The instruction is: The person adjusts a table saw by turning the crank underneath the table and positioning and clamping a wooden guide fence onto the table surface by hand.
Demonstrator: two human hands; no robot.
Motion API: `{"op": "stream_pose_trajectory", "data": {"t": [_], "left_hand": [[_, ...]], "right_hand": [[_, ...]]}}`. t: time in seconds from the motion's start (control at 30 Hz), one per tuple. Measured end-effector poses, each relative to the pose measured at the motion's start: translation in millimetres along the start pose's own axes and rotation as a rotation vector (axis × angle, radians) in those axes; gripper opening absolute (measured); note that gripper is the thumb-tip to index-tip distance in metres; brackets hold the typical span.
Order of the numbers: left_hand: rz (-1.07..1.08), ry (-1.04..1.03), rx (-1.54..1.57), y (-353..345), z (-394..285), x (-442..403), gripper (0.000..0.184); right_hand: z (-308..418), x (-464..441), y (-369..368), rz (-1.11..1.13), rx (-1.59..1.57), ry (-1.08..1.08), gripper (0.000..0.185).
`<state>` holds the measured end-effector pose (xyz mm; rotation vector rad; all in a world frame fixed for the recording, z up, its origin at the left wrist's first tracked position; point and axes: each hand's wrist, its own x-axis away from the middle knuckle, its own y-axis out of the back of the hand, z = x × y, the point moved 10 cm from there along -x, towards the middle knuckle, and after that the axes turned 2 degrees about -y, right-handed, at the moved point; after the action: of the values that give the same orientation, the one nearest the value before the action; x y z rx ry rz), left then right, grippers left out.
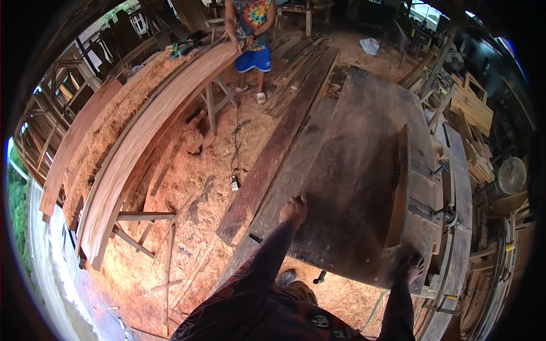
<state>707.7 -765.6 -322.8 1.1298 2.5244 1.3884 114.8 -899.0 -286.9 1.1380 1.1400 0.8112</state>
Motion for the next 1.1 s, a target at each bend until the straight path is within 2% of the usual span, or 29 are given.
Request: {"op": "stream_pose_trajectory", "data": {"t": [0.23, 0.43, 0.77, 0.83, 1.1], "left_hand": [[-0.065, -0.034, -0.022, -8, 5, -7, 0.064], [-0.051, -0.02, -0.039, -10, 7, -9, 0.066], [-0.005, 0.011, -0.001, -2, 4, -1, 0.066], [0.002, 0.019, 0.008, 3, 0, 0, 0.067], [-0.032, -0.014, 0.011, -1, 1, -2, 0.063]], "right_hand": [[1, 3, 4, 0.018, -0.047, 0.001, 0.049], [2, 3, 9, 0.013, -0.044, -0.046, 0.047], [5, 3, 10, 0.003, -0.049, -0.008, 0.05], [4, 3, 8, 0.082, -0.023, -0.057, 0.051], [-6, 1, -7, 0.024, 0.011, -0.01, 0.051]]}}
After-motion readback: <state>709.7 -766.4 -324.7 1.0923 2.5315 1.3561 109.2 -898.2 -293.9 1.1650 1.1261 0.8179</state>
